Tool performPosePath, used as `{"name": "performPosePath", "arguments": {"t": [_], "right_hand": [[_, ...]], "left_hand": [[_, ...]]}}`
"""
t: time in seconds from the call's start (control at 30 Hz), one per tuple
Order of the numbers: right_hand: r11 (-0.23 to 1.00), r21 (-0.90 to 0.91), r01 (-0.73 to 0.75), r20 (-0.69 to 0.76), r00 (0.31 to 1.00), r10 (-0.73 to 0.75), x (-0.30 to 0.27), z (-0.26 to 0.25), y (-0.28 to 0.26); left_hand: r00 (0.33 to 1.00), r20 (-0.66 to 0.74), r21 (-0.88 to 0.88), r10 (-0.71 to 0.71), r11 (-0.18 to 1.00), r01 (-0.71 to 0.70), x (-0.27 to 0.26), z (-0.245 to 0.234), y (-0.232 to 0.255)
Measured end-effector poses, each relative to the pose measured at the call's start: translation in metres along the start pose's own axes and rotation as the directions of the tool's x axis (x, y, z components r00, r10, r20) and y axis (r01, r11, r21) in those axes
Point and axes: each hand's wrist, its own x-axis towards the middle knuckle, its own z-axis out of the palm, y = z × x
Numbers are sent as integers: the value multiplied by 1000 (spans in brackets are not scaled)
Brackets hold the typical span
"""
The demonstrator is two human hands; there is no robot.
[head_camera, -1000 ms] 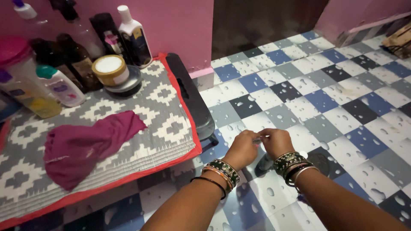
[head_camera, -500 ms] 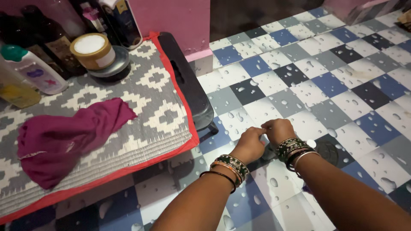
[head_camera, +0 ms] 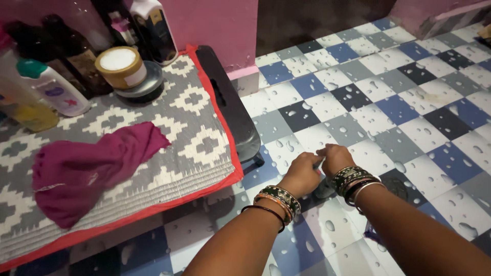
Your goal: The person moves various toiletries and containers from a patterned mat onto the tiled floor, then wipes the mat with a pink cloth. The items are handled one by one and placed on the floor before the wiping action begins.
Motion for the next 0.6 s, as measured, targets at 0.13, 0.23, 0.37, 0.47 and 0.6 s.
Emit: {"name": "performPosePath", "arguments": {"t": [0.13, 0.23, 0.37, 0.47, 0.6], "right_hand": [[978, -167, -125, 152, 977, 150, 9, -24, -19], [990, -136, -45, 19, 999, 48, 17, -46, -39], [994, -84, 73, -115, 990, -82, 35, -82, -96], [985, -25, 170, -155, 973, -172, 43, -110, -161], [961, 10, 277, -105, 956, -274, 47, -140, -260]], "left_hand": [[998, -46, 8, 46, 999, -46, 4, -20, 23], [985, -106, 30, 133, 991, -130, 7, -52, 48], [935, -225, 259, 274, 942, -214, -8, -127, 86], [874, -345, 425, 343, 887, -181, -32, -196, 106], [756, -535, 493, 377, 866, -82, -70, -277, 103]]}}
